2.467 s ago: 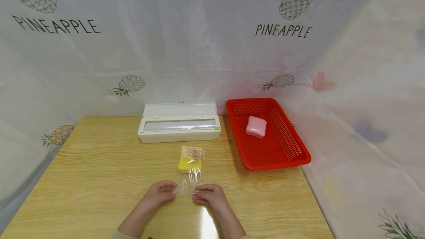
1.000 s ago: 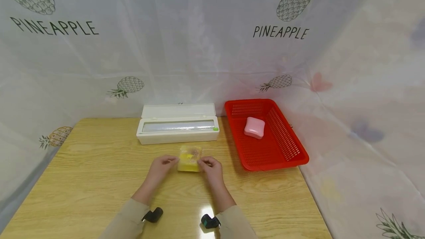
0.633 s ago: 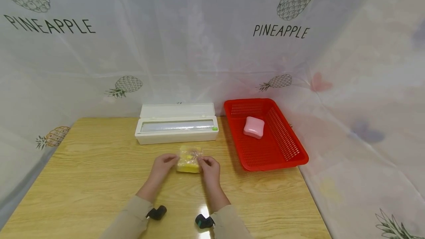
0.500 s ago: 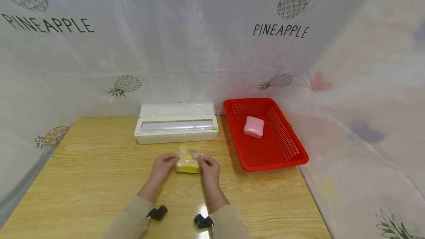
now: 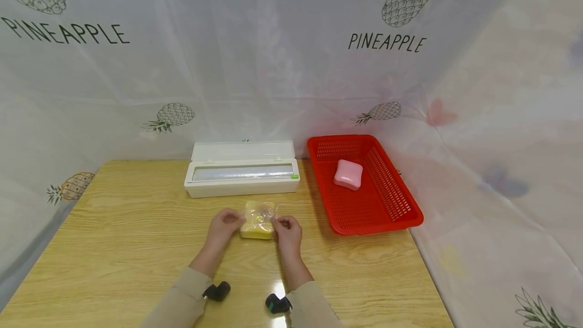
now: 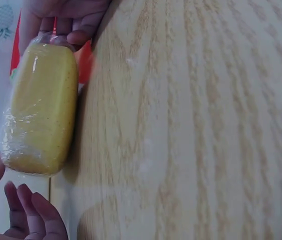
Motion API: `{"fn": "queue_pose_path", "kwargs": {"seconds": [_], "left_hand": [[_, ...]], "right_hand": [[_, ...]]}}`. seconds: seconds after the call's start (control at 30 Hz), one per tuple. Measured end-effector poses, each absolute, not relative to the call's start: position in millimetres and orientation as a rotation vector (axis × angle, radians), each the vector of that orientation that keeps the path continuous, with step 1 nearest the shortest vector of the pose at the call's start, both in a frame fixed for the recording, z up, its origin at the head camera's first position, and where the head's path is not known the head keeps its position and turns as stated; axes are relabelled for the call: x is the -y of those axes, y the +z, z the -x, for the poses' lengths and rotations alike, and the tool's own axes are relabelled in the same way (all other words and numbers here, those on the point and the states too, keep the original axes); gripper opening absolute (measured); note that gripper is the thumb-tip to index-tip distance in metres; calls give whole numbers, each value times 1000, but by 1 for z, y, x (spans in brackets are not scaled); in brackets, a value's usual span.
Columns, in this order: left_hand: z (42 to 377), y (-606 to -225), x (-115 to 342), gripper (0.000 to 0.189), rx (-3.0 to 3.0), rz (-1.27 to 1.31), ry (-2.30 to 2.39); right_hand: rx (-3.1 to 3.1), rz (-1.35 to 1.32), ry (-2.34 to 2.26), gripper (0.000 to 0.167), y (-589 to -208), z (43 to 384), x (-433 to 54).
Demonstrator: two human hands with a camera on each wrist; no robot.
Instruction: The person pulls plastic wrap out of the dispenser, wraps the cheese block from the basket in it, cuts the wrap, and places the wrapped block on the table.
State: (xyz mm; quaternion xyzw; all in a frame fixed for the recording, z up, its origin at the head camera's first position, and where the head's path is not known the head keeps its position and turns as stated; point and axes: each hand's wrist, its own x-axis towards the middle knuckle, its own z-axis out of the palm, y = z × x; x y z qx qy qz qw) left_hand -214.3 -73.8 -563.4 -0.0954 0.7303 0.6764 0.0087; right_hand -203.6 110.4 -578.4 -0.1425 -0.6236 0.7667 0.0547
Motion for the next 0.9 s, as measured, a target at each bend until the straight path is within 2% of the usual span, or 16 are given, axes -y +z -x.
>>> {"fn": "queue_pose_path", "kwargs": {"seconds": [0.13,0.4,0.63,0.8,0.9], "left_hand": [[214,-562,74,7,-2266,259,2092],[211,-565,72,22,-2268,207,2060],[207,-564,71,30,-2184,143,2086],[206,-555,75,36,-1908,224,2237],[203,-546,80,39,-1738,186,2331]], "right_hand": [[1882,399,2328,17,-566,198,-110],[1920,399,2291,17,-548,190,-106],[1915,381,2366,22,-567,196,-109],[2095,222,2336,33,-568,192,-118],[2205,13,2295,33,-560,186,-127]]}}
